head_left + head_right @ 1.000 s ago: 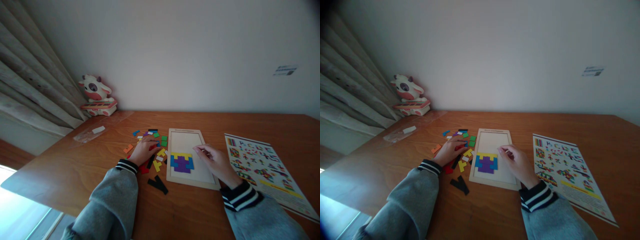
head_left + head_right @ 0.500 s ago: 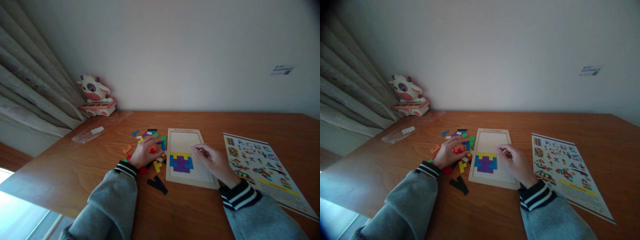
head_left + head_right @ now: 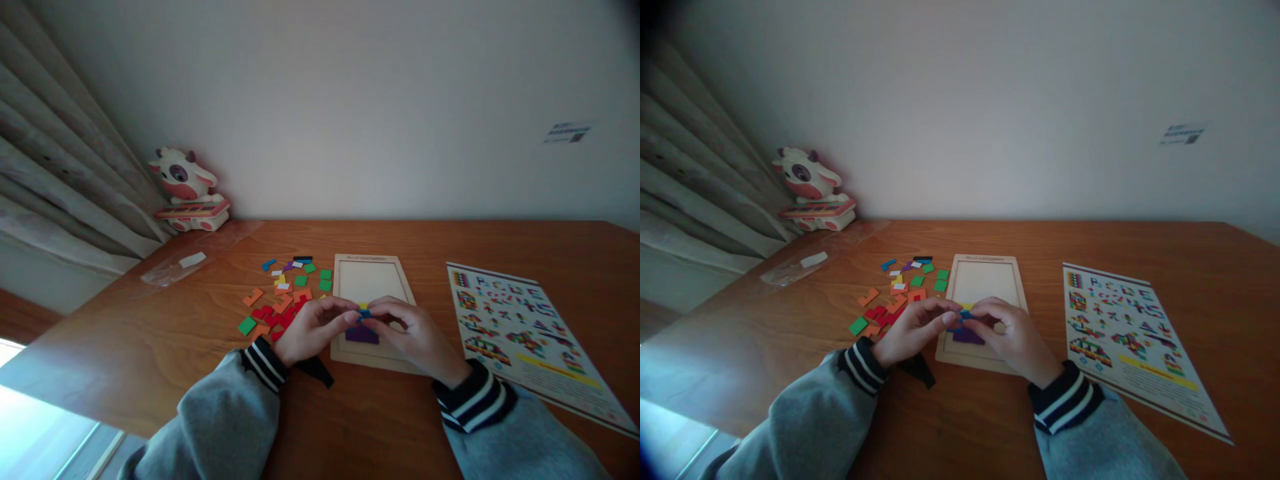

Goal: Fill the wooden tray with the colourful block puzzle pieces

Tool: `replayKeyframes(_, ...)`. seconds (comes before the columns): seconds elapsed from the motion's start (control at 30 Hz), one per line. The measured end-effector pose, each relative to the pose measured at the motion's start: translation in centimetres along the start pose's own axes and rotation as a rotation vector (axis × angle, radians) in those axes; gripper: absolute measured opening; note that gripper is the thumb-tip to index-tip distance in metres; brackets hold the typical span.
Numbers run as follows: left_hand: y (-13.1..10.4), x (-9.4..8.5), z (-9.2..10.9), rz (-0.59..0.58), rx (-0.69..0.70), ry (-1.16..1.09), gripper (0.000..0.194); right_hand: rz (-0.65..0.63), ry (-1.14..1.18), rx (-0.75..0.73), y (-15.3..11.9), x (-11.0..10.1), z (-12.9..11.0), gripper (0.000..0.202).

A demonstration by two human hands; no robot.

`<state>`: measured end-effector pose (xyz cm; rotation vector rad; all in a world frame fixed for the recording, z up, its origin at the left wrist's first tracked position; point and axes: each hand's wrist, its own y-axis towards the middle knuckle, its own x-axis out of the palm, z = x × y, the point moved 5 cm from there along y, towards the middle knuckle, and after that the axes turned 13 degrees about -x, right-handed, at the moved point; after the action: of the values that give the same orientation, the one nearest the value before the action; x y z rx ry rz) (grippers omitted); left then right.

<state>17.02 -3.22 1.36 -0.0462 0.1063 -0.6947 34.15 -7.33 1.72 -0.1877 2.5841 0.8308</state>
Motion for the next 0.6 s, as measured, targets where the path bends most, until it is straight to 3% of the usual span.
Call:
replayKeyframes(0.13,-0.2,-0.7,0.5,0.118,0.074,0.146,0.038,-0.046,0.02,0.137,-0.2,0.3,0.5,0.025)
replayKeyframes(0.33,-0.5,-0.7,1.2,0.163,0.167,0.273,0.027,-0.094,-0.06,0.022,0.0,0.6,-0.1,0.021)
replayKeyframes(0.47,-0.4,-0.9,1.2,0.216,0.178,0.298,0.025,-0.011,0.007,0.071,-0.4,0.4,0.6,0.025)
replayKeyframes(0.6,-1.0,-0.6,2.3,0.258,0.394,0.499,0.023,0.036,0.137,0.093,-0.5,0.5,0.4,0.023)
